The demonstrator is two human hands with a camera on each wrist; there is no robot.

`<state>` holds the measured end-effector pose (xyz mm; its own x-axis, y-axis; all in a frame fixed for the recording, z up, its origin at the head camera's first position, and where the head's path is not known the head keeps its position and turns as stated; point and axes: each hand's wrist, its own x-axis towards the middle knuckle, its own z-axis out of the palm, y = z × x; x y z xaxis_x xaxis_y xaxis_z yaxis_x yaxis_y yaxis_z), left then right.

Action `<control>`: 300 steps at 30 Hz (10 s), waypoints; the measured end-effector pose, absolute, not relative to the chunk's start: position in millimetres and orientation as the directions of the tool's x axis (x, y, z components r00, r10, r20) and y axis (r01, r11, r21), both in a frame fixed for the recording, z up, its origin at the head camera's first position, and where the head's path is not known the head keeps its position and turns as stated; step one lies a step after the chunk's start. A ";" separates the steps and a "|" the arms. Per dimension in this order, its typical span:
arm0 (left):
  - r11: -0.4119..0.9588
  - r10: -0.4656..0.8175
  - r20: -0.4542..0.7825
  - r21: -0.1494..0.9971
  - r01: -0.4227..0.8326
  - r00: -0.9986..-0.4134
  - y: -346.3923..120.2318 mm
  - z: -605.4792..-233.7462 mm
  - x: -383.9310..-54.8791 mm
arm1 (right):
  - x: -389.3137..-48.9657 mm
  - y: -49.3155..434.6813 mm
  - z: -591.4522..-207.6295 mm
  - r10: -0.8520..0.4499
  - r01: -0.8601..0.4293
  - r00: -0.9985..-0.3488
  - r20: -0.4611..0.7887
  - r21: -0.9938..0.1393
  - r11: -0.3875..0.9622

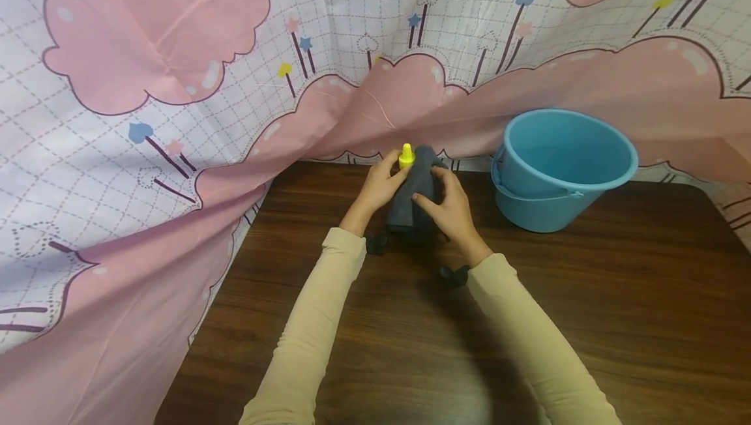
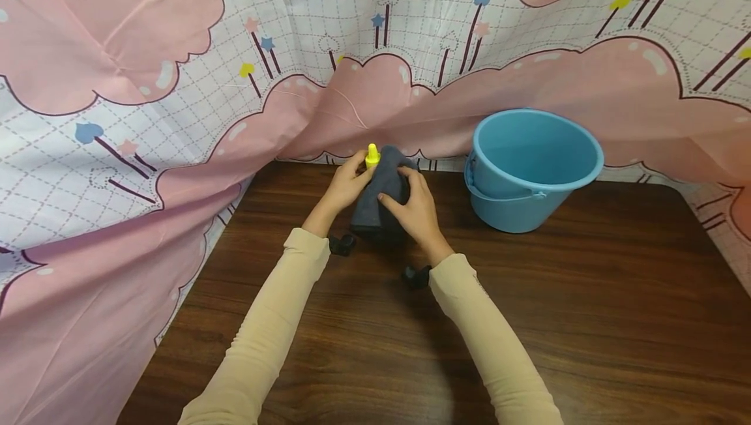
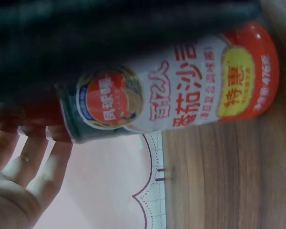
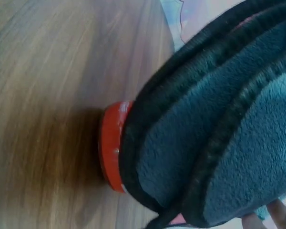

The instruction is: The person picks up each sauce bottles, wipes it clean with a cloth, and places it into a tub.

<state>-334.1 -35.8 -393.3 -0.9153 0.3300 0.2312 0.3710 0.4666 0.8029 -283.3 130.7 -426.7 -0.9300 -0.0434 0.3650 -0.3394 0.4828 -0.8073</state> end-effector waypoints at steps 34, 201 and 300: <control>0.423 0.319 0.211 0.840 0.338 -0.924 -41.7 -396.7 -331.7 | -280.4 153.3 -453.7 -0.176 -0.205 -0.974 0.142 -0.882 0.425; 0.500 0.279 0.226 0.795 0.342 -0.933 -41.2 -396.8 -329.3 | -273.3 138.0 -425.4 -0.091 -0.378 -0.911 0.403 -0.723 0.579; 0.631 0.379 0.208 0.654 0.417 -0.902 -28.4 -385.5 -324.3 | -262.5 147.6 -415.2 -0.101 -0.328 -0.925 0.365 -0.639 0.696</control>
